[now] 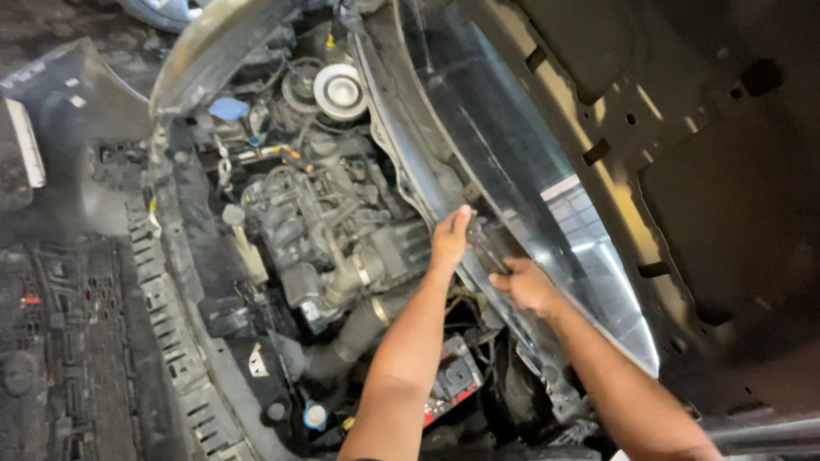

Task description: The person uses a ratchet to loosen and remove bolts from the engine bay of a car with the hood open. They manipulate components near the windshield cowl and battery area, then place the ratchet on a nearby stool.

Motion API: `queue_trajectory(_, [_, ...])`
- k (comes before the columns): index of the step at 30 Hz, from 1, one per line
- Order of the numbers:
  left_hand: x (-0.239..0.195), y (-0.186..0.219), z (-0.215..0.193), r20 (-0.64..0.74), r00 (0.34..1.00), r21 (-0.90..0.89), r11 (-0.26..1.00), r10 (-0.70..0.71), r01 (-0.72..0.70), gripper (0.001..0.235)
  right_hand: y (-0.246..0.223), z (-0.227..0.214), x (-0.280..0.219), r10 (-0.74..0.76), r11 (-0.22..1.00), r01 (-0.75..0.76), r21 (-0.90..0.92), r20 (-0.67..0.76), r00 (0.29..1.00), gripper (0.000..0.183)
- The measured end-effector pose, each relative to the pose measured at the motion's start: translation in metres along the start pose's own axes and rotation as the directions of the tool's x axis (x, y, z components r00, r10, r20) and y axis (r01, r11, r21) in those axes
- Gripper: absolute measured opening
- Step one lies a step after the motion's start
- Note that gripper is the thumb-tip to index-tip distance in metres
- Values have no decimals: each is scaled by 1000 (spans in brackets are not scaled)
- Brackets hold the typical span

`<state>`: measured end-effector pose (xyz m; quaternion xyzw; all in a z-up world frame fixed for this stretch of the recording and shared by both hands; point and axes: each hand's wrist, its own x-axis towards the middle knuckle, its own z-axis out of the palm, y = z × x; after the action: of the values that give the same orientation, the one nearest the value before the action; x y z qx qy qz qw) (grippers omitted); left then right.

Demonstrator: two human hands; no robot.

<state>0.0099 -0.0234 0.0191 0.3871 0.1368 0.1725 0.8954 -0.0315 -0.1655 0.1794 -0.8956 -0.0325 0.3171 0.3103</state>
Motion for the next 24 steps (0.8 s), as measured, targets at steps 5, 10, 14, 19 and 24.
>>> queue_trajectory(5, [1, 14, -2, 78, 997, -98, 995, -6, 13, 41, 23, 49, 1, -34, 947, 71, 313, -121, 992, 19])
queue_trajectory(10, [-4, 15, -3, 90, 995, -150, 987, -46, 59, 36, 41, 101, 8, -103, 829, 209, 518, -225, 969, 12])
queue_trajectory(14, [3, 2, -4, 66, 998, -240, 970, -12, 27, 41, 10, 56, 9, -159, 987, 161, -28, 53, 986, 26])
queue_trajectory(19, [10, -15, -8, 20, 1000, -162, 987, -12, 15, 49, -81, -62, 19, -442, 367, 266, -891, 85, 893, 44])
queue_trajectory(24, [15, -5, -5, 55, 995, -237, 967, -83, 94, 47, -84, -81, 12, 174, 725, 2, -689, 185, 967, 61])
